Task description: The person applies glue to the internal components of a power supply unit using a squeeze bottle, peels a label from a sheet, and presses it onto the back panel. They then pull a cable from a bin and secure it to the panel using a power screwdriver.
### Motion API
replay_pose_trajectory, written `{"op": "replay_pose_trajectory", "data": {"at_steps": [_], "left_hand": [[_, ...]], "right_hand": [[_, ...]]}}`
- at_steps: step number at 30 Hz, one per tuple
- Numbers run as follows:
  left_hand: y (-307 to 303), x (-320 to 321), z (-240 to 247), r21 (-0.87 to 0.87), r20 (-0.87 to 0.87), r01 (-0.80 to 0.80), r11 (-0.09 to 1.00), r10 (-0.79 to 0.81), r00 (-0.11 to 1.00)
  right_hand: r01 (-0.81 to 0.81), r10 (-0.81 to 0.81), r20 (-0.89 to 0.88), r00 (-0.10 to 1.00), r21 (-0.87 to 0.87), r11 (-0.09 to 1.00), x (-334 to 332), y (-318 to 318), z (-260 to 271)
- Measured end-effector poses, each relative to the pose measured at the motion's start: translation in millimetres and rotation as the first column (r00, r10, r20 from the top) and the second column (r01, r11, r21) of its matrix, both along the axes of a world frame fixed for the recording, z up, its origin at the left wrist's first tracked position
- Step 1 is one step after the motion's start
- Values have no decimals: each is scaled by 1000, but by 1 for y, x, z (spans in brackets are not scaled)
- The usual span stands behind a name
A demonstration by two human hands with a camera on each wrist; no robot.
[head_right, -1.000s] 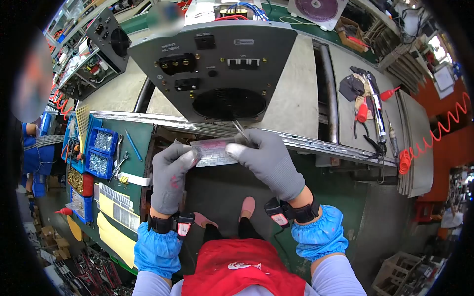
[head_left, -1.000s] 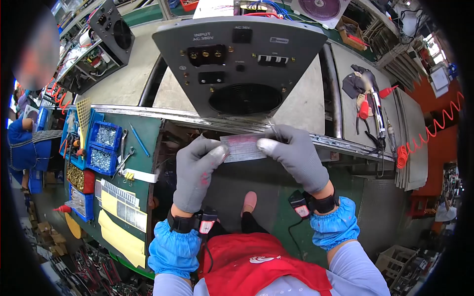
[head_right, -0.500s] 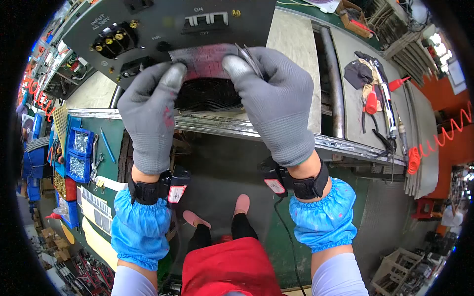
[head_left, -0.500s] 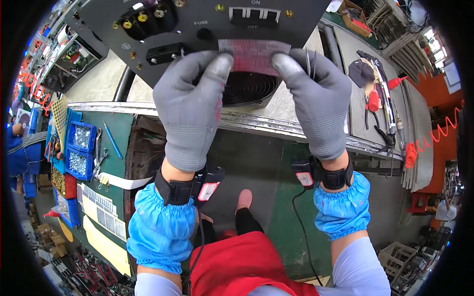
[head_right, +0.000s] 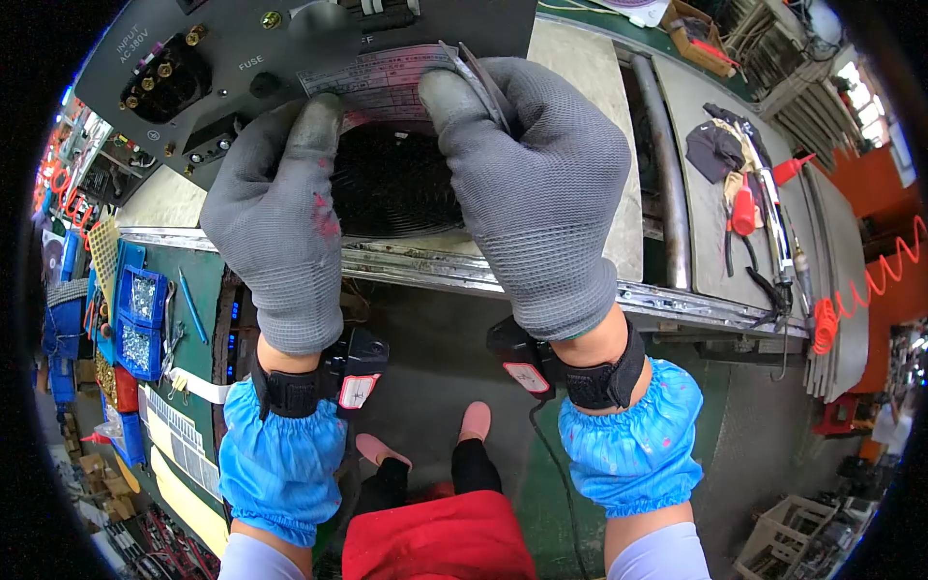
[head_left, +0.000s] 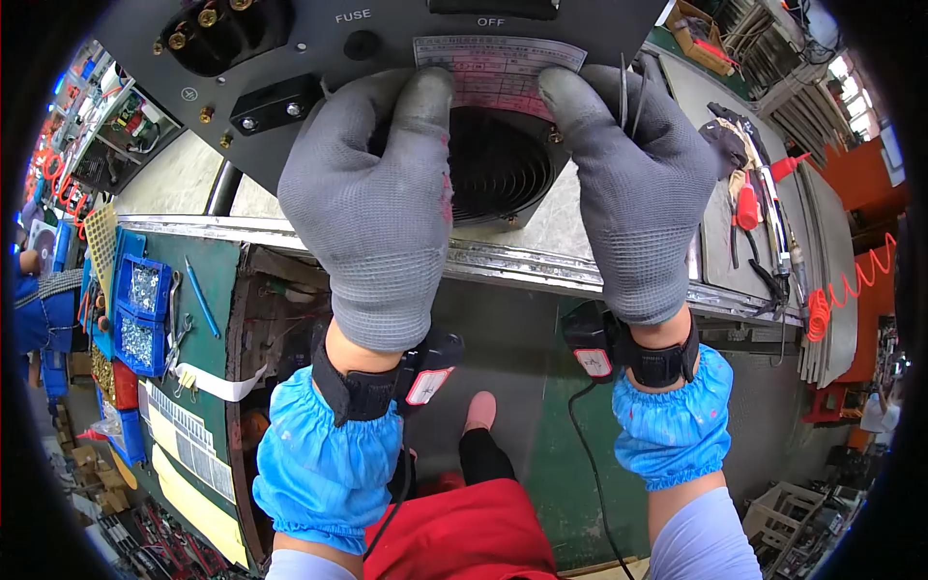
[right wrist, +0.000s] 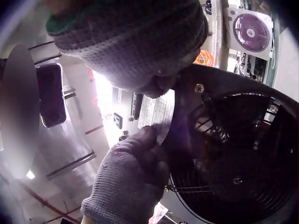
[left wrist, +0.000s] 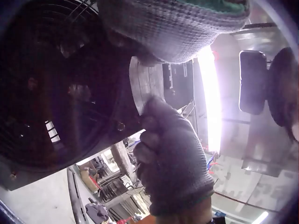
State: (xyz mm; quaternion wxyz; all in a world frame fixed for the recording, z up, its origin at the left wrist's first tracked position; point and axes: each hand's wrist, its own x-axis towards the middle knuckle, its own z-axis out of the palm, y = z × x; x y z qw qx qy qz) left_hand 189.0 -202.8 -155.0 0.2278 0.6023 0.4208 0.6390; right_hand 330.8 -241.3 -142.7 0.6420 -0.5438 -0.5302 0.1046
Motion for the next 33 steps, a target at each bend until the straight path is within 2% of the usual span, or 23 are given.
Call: {"op": "replay_pose_trajectory", "data": {"at_steps": [2,5,11,14,17,33], "left_hand": [[1,2,-3,36,29,4,999,-5,1000],[3,7,-3,83,24,-117,990,115,993],[3,10,-3,51,35,-117,992,116,993],[6,9,-8,133,9,-140,981,140,990],[6,11,-7,74,78,-105,992,99,992],[7,16,-6,84,79,-159,984,153,985]], "right_hand": [[3,-3,4,1000,-21,1000,0,0,0],[24,-24,15,1000,-17,1000,-1,2,-1],[48,-47,39,998,-33,998,-2,2,0],[62,-61,46,997,-14,998,-3,2,-1],[81,-80,59,995,-9,997,-2,4,-2],[112,-108,100,989,-27,993,-3,4,0]]}}
